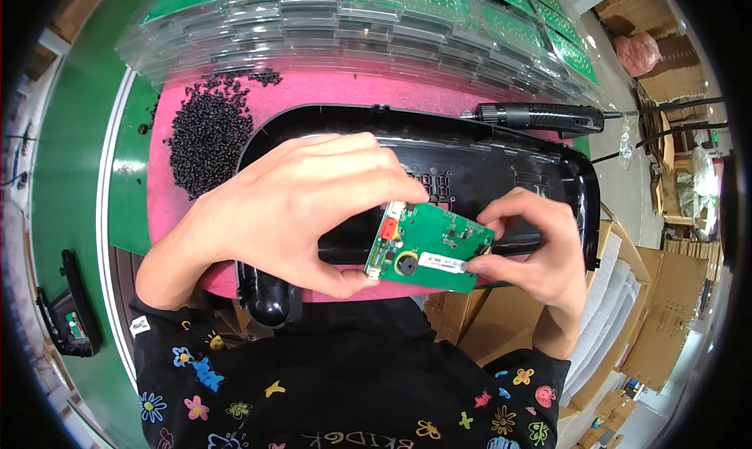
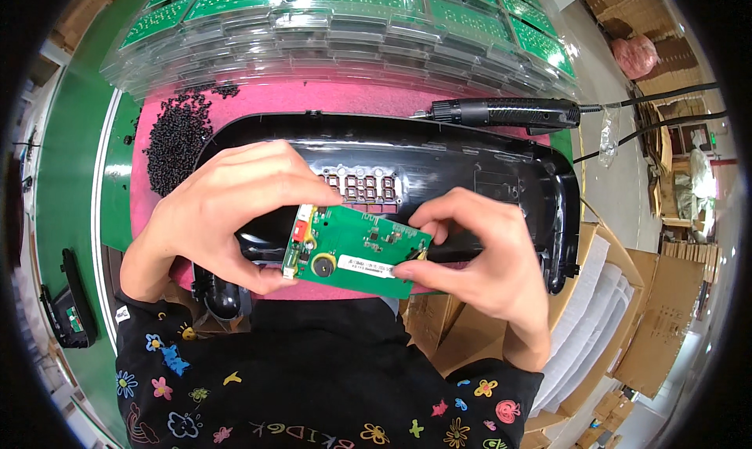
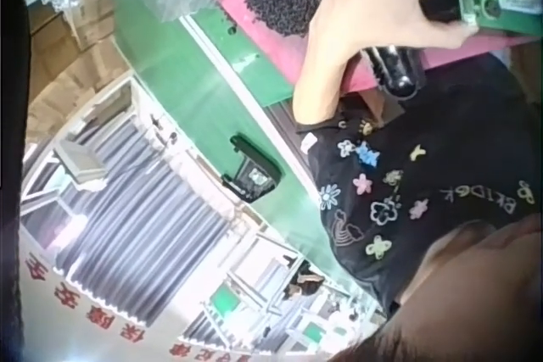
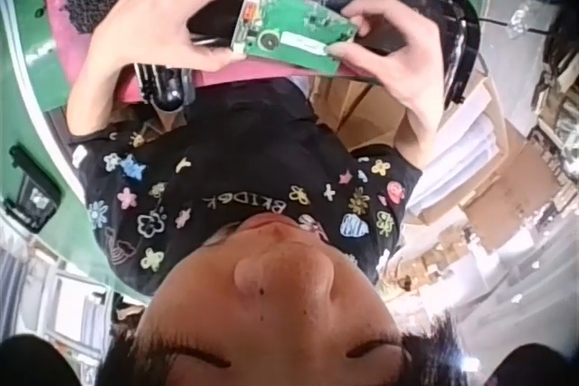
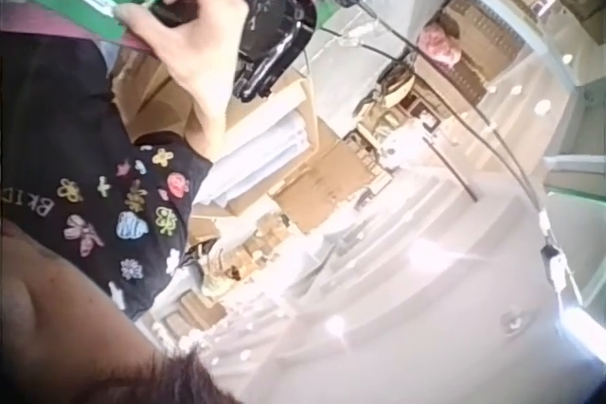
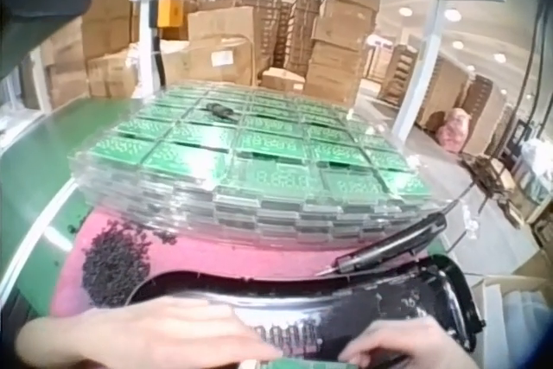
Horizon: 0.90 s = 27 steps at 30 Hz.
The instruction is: Installing circuit boards into plastic housings and securing them with screws using an electric screwdriver.
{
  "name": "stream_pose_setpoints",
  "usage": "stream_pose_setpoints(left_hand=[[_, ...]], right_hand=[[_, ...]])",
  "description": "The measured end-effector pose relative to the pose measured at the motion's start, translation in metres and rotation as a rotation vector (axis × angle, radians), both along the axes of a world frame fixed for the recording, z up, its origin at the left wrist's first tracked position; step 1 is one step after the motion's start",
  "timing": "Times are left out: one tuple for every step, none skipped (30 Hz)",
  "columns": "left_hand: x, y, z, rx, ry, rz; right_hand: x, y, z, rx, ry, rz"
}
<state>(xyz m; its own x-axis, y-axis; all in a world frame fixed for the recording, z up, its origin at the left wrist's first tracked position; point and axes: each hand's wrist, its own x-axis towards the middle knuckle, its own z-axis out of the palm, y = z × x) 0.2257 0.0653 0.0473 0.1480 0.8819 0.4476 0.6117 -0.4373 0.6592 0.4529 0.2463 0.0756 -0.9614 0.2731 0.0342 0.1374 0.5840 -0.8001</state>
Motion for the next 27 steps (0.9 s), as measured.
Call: stream_pose_setpoints(left_hand=[[0.0, 0.001, -0.001, -0.029, 0.041, -0.003], [-0.001, 0.001, -0.002, -0.059, 0.084, -0.006], [-0.001, 0.001, -0.003, -0.072, 0.119, 0.002], [-0.001, 0.001, -0.004, -0.074, 0.119, -0.001], [-0.001, 0.0, -0.005, -0.076, 0.118, 0.008], [-0.002, 0.001, -0.007, -0.077, 0.116, 0.011], [-0.003, 0.001, -0.007, -0.077, 0.114, 0.006], [-0.005, 0.002, -0.005, -0.114, 0.127, 0.01], [-0.006, 0.002, -0.004, -0.15, 0.142, 0.018], [-0.007, 0.002, -0.004, -0.15, 0.14, 0.017], [-0.008, 0.002, -0.005, -0.142, 0.131, 0.042], [-0.01, 0.003, -0.007, -0.134, 0.12, 0.067], [-0.012, 0.003, -0.007, -0.162, 0.108, 0.066], [-0.015, 0.004, -0.007, -0.161, 0.104, 0.065], [-0.017, 0.004, -0.006, -0.193, 0.087, 0.07], [-0.019, 0.003, -0.005, -0.224, 0.071, 0.075], [-0.02, 0.003, -0.004, -0.253, 0.047, 0.072], [-0.02, 0.002, -0.004, -0.251, 0.045, 0.077], [-0.02, 0.002, -0.004, -0.288, 0.008, 0.096], [-0.019, 0.002, -0.004, -0.325, -0.029, 0.115], [-0.019, 0.002, -0.003, -0.324, -0.015, 0.148], [-0.018, 0.002, -0.005, -0.325, -0.015, 0.146], [-0.018, 0.003, -0.008, -0.328, 0.044, 0.186], [-0.016, 0.003, -0.011, -0.332, 0.104, 0.233], [-0.013, 0.003, -0.012, -0.384, 0.145, 0.26], [-0.012, 0.004, -0.014, -0.388, 0.147, 0.263], [-0.011, 0.003, -0.015, -0.367, 0.169, 0.274]], right_hand=[[0.003, -0.003, -0.004, 0.024, 0.0, -0.017], [0.005, -0.005, -0.007, 0.049, 0.001, -0.033], [0.006, -0.006, -0.008, 0.047, 0.0, -0.035], [0.007, -0.007, -0.008, 0.03, -0.006, -0.049], [0.007, -0.007, -0.008, 0.014, -0.012, -0.061], [0.008, -0.005, -0.009, 0.013, -0.014, -0.067], [0.01, -0.001, -0.011, -0.016, 0.009, -0.055], [0.011, 0.002, -0.013, -0.044, 0.032, -0.043], [0.012, 0.005, -0.015, -0.044, 0.031, -0.044], [0.012, 0.007, -0.017, -0.076, 0.048, -0.067], [0.012, 0.01, -0.019, -0.107, 0.065, -0.09], [0.011, 0.013, -0.02, -0.107, 0.061, -0.091], [0.008, 0.018, -0.022, -0.097, 0.073, -0.035], [0.005, 0.022, -0.024, -0.087, 0.084, 0.021], [0.002, 0.027, -0.026, -0.101, 0.092, 0.088], [0.0, 0.026, -0.029, -0.09, 0.095, 0.099], [-0.003, 0.023, -0.03, -0.084, 0.1, 0.095], [-0.004, 0.022, -0.033, -0.078, 0.106, 0.094], [-0.005, 0.025, -0.036, -0.076, 0.105, 0.099], [-0.007, 0.029, -0.039, -0.014, 0.136, 0.102], [-0.008, 0.031, -0.041, 0.047, 0.167, 0.1], [-0.009, 0.033, -0.042, 0.057, 0.16, 0.075], [-0.011, 0.035, -0.044, 0.059, 0.144, 0.058], [-0.013, 0.037, -0.047, 0.059, 0.131, 0.047], [-0.015, 0.038, -0.051, 0.055, 0.133, 0.05], [-0.017, 0.037, -0.054, 0.09, 0.145, 0.033], [-0.019, 0.036, -0.057, 0.123, 0.155, 0.015]])
